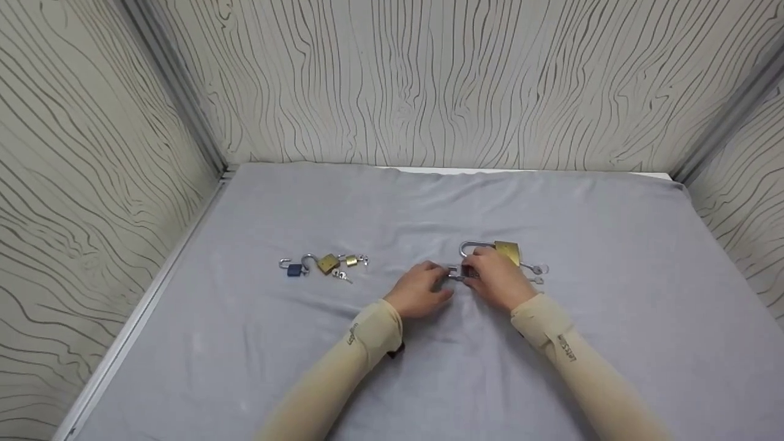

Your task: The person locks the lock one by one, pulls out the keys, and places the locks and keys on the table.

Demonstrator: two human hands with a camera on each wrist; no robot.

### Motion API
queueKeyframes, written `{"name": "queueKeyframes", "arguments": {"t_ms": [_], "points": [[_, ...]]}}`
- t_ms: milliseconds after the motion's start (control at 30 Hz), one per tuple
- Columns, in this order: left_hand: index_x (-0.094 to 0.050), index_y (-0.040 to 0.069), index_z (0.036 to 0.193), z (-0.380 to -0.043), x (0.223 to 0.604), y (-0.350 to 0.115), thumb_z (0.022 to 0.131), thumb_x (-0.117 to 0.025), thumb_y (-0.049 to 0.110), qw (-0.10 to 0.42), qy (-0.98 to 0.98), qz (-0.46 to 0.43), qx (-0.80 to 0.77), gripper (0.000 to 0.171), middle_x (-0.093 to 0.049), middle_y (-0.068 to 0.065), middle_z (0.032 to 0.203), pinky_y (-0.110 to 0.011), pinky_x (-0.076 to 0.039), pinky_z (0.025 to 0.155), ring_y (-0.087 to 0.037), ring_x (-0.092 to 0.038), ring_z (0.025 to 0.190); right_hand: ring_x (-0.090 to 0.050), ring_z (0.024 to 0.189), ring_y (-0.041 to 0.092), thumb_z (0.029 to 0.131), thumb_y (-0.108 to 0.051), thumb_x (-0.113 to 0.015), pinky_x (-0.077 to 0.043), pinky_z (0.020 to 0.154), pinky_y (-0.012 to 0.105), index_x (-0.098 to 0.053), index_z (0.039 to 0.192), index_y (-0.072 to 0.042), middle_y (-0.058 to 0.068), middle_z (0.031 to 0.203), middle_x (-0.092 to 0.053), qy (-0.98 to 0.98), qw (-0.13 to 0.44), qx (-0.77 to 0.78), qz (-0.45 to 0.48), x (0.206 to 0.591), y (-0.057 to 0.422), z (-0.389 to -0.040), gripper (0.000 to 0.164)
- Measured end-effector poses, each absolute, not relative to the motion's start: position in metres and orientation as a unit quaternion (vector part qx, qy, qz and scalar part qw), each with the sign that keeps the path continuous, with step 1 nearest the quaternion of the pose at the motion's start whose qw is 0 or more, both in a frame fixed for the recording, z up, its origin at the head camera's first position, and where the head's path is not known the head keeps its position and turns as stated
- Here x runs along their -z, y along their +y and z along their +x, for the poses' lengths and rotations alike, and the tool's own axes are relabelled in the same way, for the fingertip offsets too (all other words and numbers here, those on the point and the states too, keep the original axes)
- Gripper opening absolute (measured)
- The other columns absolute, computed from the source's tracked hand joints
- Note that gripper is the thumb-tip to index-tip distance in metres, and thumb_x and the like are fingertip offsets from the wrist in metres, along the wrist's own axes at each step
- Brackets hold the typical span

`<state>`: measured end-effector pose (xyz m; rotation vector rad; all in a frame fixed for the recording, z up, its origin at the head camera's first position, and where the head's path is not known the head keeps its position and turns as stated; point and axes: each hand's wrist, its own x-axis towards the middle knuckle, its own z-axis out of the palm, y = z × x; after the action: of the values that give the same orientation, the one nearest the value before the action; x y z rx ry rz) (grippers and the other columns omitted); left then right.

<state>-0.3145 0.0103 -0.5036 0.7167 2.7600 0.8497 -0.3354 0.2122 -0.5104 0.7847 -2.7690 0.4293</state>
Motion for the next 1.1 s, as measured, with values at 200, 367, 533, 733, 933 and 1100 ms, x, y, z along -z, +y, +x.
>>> {"name": "queueKeyframes", "arguments": {"t_ms": [200,367,533,733,933,1100], "points": [[-0.062,0.007,0.14,-0.313,0.505,0.005,0.101,-0.065,0.025,0.088,0.921,0.231,-0.301,0.042,-0.062,-0.011,0.134,-0.04,-0.047,0.11,-0.028,-0.058,0.127,-0.064,0.092,0.032,0.083,-0.011,-0.086,-0.055,0.084,0.049,-0.074,0.096,-0.004,0.011,0.095,-0.066,-0.944,0.113,-0.157,0.268,0.509,0.212,-0.335,0.02],[-0.063,0.008,0.138,-0.314,0.503,-0.007,0.101,-0.066,0.022,0.056,0.925,0.225,-0.3,0.04,-0.063,-0.011,0.134,-0.044,-0.048,0.109,-0.03,-0.059,0.126,-0.063,0.096,0.033,0.084,-0.018,-0.087,-0.054,0.086,0.051,-0.075,0.105,-0.005,0.012,0.101,-0.067,-0.943,0.128,-0.164,0.26,0.504,0.211,-0.336,0.027],[-0.065,0.01,0.134,-0.323,0.498,-0.041,0.097,-0.07,0.018,-0.029,0.945,0.177,-0.273,0.038,-0.066,-0.012,0.132,-0.051,-0.051,0.103,-0.034,-0.062,0.122,-0.065,0.094,0.033,0.086,-0.017,-0.085,-0.055,0.084,0.049,-0.074,0.109,-0.003,0.012,0.099,-0.069,-0.938,0.143,-0.156,0.275,0.499,0.203,-0.341,0.028],[-0.069,0.012,0.129,-0.336,0.497,-0.092,0.095,-0.074,0.015,-0.095,0.971,0.055,-0.211,0.034,-0.07,-0.011,0.127,-0.057,-0.051,0.098,-0.036,-0.064,0.118,-0.065,0.096,0.034,0.088,-0.014,-0.083,-0.056,0.086,0.049,-0.074,0.11,-0.001,0.013,0.099,-0.068,-0.925,0.146,-0.155,0.315,0.492,0.182,-0.35,0.027],[-0.074,0.01,0.114,-0.341,0.501,-0.114,0.092,-0.079,0.02,-0.053,0.986,0.017,-0.157,0.024,-0.072,-0.01,0.112,-0.053,-0.05,0.094,-0.033,-0.063,0.111,-0.066,0.1,0.034,0.09,-0.015,-0.081,-0.056,0.09,0.049,-0.075,0.111,-0.002,0.014,0.101,-0.068,-0.917,0.141,-0.153,0.339,0.483,0.149,-0.356,0.026],[-0.074,0.009,0.104,-0.343,0.499,-0.112,0.092,-0.079,0.02,-0.045,0.991,0.033,-0.118,0.017,-0.071,-0.01,0.105,-0.052,-0.05,0.093,-0.031,-0.062,0.106,-0.066,0.102,0.033,0.092,-0.017,-0.079,-0.056,0.091,0.048,-0.075,0.113,-0.004,0.012,0.103,-0.068,-0.913,0.125,-0.152,0.357,0.479,0.12,-0.358,0.025]]}}
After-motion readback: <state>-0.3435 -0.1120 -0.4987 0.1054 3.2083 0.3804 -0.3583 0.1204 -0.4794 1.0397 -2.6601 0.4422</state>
